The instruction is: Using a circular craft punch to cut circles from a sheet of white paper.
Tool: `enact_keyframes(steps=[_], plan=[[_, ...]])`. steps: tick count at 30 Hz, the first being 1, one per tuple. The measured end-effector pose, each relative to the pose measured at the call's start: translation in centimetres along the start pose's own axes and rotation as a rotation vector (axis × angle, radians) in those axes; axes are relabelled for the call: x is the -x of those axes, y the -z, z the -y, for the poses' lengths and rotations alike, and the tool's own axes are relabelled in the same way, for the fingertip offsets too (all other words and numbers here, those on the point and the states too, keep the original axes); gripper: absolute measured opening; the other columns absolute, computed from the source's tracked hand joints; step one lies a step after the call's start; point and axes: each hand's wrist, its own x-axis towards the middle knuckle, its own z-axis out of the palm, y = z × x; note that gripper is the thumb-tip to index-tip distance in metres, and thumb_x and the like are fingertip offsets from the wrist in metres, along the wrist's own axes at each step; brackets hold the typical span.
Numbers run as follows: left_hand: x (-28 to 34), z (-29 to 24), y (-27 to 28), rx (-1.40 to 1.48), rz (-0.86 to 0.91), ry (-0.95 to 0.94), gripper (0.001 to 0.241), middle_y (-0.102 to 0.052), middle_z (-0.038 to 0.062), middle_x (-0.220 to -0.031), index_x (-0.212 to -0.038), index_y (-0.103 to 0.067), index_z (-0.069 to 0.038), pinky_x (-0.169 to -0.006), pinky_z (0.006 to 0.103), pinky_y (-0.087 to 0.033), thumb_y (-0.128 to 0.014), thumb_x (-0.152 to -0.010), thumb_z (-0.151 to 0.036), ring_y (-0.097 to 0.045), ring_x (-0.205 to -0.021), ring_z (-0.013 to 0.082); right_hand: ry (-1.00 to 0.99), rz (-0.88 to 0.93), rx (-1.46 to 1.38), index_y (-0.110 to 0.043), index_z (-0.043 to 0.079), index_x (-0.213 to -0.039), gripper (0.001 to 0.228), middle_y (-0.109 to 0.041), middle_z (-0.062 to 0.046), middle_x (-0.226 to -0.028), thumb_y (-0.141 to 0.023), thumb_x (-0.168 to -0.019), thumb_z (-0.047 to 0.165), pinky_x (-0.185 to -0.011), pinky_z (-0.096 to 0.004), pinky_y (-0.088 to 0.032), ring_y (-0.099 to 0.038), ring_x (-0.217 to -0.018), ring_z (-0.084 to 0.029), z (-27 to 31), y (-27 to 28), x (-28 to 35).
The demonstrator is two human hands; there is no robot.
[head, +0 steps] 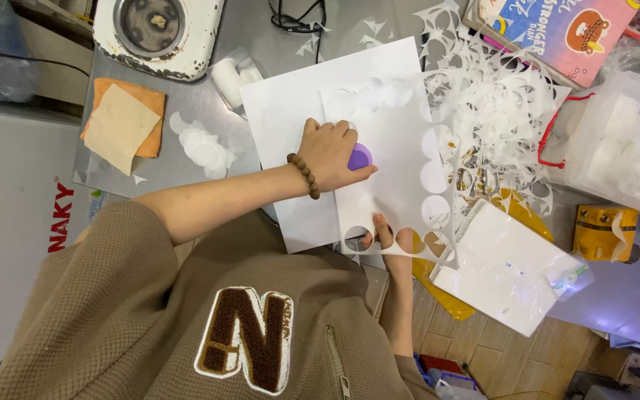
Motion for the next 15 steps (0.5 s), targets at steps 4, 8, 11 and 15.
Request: enact_keyframes(steps=[4, 8, 11, 15], plan=[[0.6, 0.5, 0.0, 0.061, -0.073, -0.036, 0.067, -0.064, 0.010, -0.102, -0.103, -0.067, -0.005, -0.081, 0.0428, -0.034, -0.067, -0.081, -0.067, -0.061, -0.089, 0.0259, -0.052, -0.023, 0.007, -0.069, -0.007, -0.093, 0.036, -0.065, -0.008, -0.059, -0.069, -0.094, 0.029, -0.052, -0.027, -0.050, -0.061, -0.052, -0.014, -0.3, -0.1, -0.5], [0.8, 0.6, -0.3, 0.134, -0.136, -0.059, 0.063, -0.063, 0.009, -0.107, -0.113, -0.062, -0.008, -0.084, 0.0428, -0.035, -0.069, -0.083, -0.063, -0.062, -0.092, 0.0260, -0.038, 0.018, 0.079, -0.071, -0.007, -0.092, 0.038, -0.064, -0.008, -0.059, -0.068, -0.097, 0.031, -0.053, -0.027, -0.045, -0.058, -0.053, -0.012, -1.0, 0.4, -0.8], [0.7, 0.6, -0.2, 0.162, -0.153, -0.066, 0.067, -0.063, 0.009, -0.110, -0.122, -0.060, -0.008, -0.086, 0.0436, -0.035, -0.070, -0.083, -0.062, -0.063, -0.093, 0.0259, -0.006, 0.038, 0.021, -0.068, -0.004, -0.095, 0.034, -0.063, -0.008, -0.058, -0.067, -0.095, 0.030, -0.050, -0.027, -0.044, -0.058, -0.050, -0.013, 0.4, 0.1, -0.7], [0.8, 0.3, 0.3, 0.185, -0.114, -0.048, 0.070, -0.063, 0.010, -0.117, -0.128, -0.059, -0.008, -0.096, 0.0456, -0.035, -0.070, -0.084, -0.062, -0.064, -0.099, 0.0251, 0.185, -0.086, 0.215, -0.070, -0.007, -0.092, 0.038, -0.062, -0.008, -0.071, -0.070, -0.101, 0.030, -0.056, -0.027, -0.043, -0.052, -0.062, -0.011, -2.4, 0.6, -1.1]])
